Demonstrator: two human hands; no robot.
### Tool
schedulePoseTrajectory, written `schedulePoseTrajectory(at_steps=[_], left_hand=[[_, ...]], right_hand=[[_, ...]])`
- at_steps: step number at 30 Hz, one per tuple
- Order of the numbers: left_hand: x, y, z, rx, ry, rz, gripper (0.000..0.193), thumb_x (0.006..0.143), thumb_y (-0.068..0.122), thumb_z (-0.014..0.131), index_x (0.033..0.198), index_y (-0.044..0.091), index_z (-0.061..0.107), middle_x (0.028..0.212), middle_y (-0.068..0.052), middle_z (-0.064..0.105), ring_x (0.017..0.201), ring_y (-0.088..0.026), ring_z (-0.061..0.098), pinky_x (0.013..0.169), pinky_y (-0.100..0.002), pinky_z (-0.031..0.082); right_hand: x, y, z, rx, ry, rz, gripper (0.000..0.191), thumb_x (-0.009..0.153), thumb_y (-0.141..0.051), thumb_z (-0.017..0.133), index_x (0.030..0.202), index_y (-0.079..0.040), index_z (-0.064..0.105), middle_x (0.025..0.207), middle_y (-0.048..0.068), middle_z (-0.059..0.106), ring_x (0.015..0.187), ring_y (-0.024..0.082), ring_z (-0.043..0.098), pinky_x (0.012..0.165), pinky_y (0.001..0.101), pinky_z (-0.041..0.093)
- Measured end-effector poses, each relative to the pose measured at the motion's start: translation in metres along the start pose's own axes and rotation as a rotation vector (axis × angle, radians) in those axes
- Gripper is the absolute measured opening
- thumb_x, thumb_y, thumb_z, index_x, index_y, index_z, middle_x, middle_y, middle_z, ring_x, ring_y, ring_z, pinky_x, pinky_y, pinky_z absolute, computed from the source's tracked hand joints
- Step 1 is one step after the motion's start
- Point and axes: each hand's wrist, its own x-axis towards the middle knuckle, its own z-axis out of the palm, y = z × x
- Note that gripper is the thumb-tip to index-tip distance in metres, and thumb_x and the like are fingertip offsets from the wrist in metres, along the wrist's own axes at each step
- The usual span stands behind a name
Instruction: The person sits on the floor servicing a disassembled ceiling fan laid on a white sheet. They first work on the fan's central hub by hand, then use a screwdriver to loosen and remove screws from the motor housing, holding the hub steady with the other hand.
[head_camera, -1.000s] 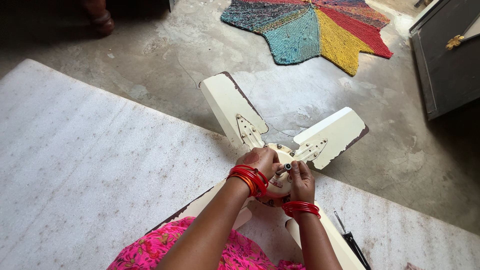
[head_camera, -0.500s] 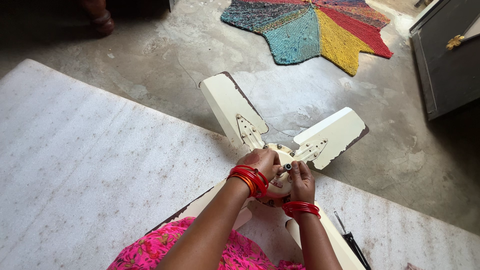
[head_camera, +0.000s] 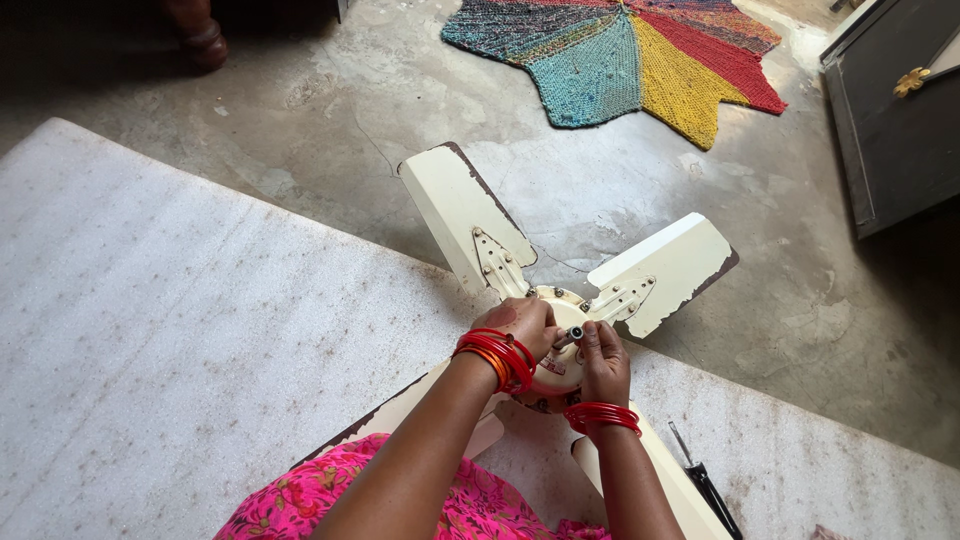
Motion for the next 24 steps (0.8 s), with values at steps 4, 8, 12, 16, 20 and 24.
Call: schedulePoseTrajectory(at_steps=[4,8,12,16,20,24], left_hand=[[-0.0017,0.0005,-0.0035,-0.016,0.034,-0.039,0.037,0.100,0.048,0.062,0.111,0.016,0.077,0.114,-0.011,0.075,0.107,-0.028,0.072,0.096,-0.044,0.056],[-0.0039,-0.0006,-0.0049,-0.046,0.001,0.013,0.040,0.088,0.049,0.073,0.109,0.014,0.074,0.112,-0.009,0.075,0.106,-0.025,0.073,0.095,-0.040,0.056],[-0.0017,-0.0008,-0.0020,-0.028,0.003,0.033,0.036,0.090,0.046,0.067,0.107,0.016,0.077,0.112,-0.008,0.076,0.105,-0.025,0.072,0.095,-0.041,0.056],[0.0003,0.0003,-0.0022,-0.029,-0.035,-0.028,0.043,0.102,0.050,0.055,0.108,0.015,0.078,0.110,-0.011,0.076,0.105,-0.026,0.073,0.095,-0.044,0.055],[-0.0017,-0.0005,-0.0060,-0.082,0.003,-0.043,0.041,0.096,0.050,0.063,0.108,0.014,0.076,0.110,-0.010,0.076,0.103,-0.025,0.073,0.094,-0.041,0.056],[-0.0018,-0.0038,-0.0049,-0.083,0.013,0.033,0.038,0.083,0.045,0.076,0.106,0.013,0.075,0.108,-0.007,0.077,0.102,-0.022,0.074,0.092,-0.039,0.057]], right_hand=[[-0.0024,-0.0050,0.0015,-0.015,0.018,0.024,0.031,0.106,-0.034,0.057,0.090,-0.008,0.064,0.077,-0.005,0.053,0.072,0.005,0.043,0.067,0.0216,0.040],[-0.0028,-0.0065,0.0023,0.016,0.014,0.046,0.031,0.105,-0.035,0.056,0.090,-0.009,0.064,0.077,-0.006,0.053,0.072,0.005,0.043,0.066,0.0219,0.040],[-0.0014,-0.0040,0.0008,-0.015,-0.007,-0.005,0.034,0.108,-0.036,0.056,0.087,-0.009,0.062,0.076,-0.005,0.049,0.072,0.006,0.041,0.066,0.0221,0.038],[-0.0012,-0.0020,-0.0010,-0.049,0.010,0.019,0.035,0.107,-0.037,0.055,0.087,-0.009,0.063,0.074,-0.005,0.049,0.070,0.006,0.041,0.065,0.0221,0.038],[-0.0017,-0.0021,-0.0006,-0.059,0.009,0.005,0.035,0.107,-0.037,0.055,0.088,-0.009,0.063,0.075,-0.005,0.050,0.071,0.006,0.042,0.066,0.0219,0.039],[-0.0025,-0.0037,0.0002,-0.030,0.008,0.019,0.034,0.107,-0.037,0.055,0.089,-0.009,0.063,0.076,-0.005,0.051,0.072,0.006,0.042,0.066,0.0220,0.039]])
